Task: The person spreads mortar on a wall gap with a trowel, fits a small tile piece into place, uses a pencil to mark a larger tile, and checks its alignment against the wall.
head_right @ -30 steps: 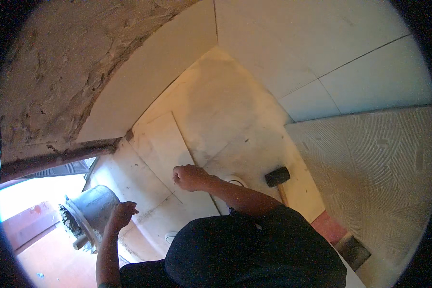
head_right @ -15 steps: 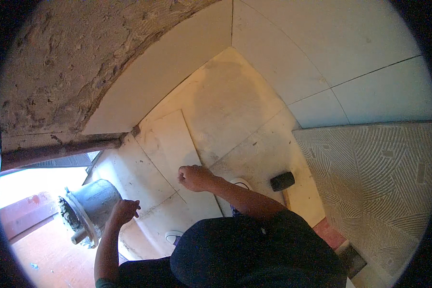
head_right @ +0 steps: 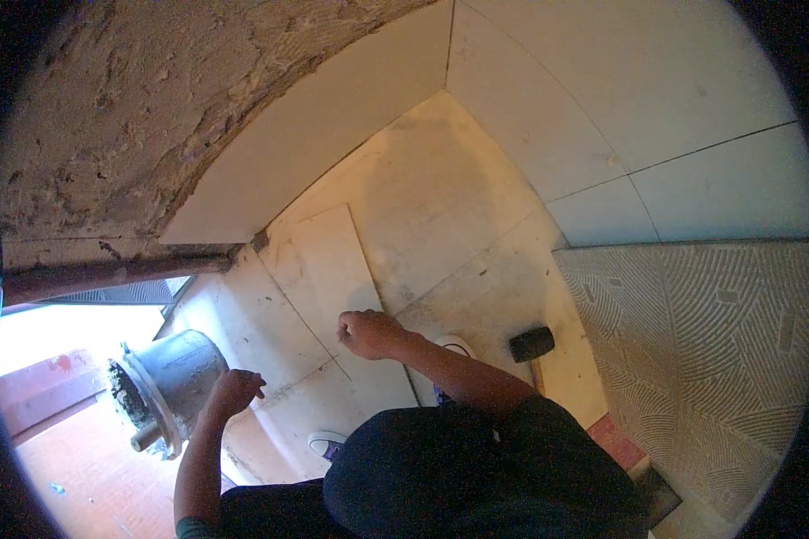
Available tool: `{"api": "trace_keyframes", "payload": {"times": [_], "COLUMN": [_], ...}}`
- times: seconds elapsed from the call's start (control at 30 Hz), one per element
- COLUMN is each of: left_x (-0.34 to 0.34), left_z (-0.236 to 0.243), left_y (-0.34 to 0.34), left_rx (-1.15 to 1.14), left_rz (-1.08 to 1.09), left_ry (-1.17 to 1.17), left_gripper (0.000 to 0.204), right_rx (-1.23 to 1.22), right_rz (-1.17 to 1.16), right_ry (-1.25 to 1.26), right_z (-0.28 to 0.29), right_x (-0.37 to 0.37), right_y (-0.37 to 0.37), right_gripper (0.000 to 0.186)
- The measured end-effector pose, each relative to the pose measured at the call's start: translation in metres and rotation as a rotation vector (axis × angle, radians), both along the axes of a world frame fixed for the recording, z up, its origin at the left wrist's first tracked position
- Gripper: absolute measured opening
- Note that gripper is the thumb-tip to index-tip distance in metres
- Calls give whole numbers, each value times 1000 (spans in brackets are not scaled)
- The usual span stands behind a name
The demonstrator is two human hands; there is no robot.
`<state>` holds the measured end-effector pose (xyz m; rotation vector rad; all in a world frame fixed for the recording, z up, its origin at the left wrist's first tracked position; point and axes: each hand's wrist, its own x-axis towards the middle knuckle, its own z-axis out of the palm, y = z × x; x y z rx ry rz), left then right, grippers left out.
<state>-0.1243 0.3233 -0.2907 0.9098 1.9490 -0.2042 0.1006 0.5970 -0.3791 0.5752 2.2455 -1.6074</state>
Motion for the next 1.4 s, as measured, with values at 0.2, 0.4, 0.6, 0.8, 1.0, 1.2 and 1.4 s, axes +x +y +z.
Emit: {"api": "trace_keyframes", "payload": {"times": [0.2,0.4,0.6,0.8,1.0,1.2,1.4], "left_x": [-4,-5,-9,-7,-9,-6,-12], "left_z": [4,2,-2,9,12,14,8], "left_y": [-4,-5,-15,-5,-5,-1,-11], "left_rx": [4,-47,-10,30,67,37,88], "left_rz": [-35,70,133,152,127,208,190], "left_ry": [21,-21,-18,-48,-68,-53,-65], "left_gripper": [41,39,36,37,38,36,36], "right_rx": [-11,8,28,15,14,-5,4], "right_rz": [16,17,42,35,30,32,39], "right_ry": [10,1,20,17,10,16,23], "right_z": [-2,-6,-4,-1,1,-4,1], "right_x": [-7,-7,-9,-8,-9,-7,-9], "right_y": [-3,-6,-7,-5,-6,-6,-5], "right_gripper": [28,26,25,26,27,27,27]}}
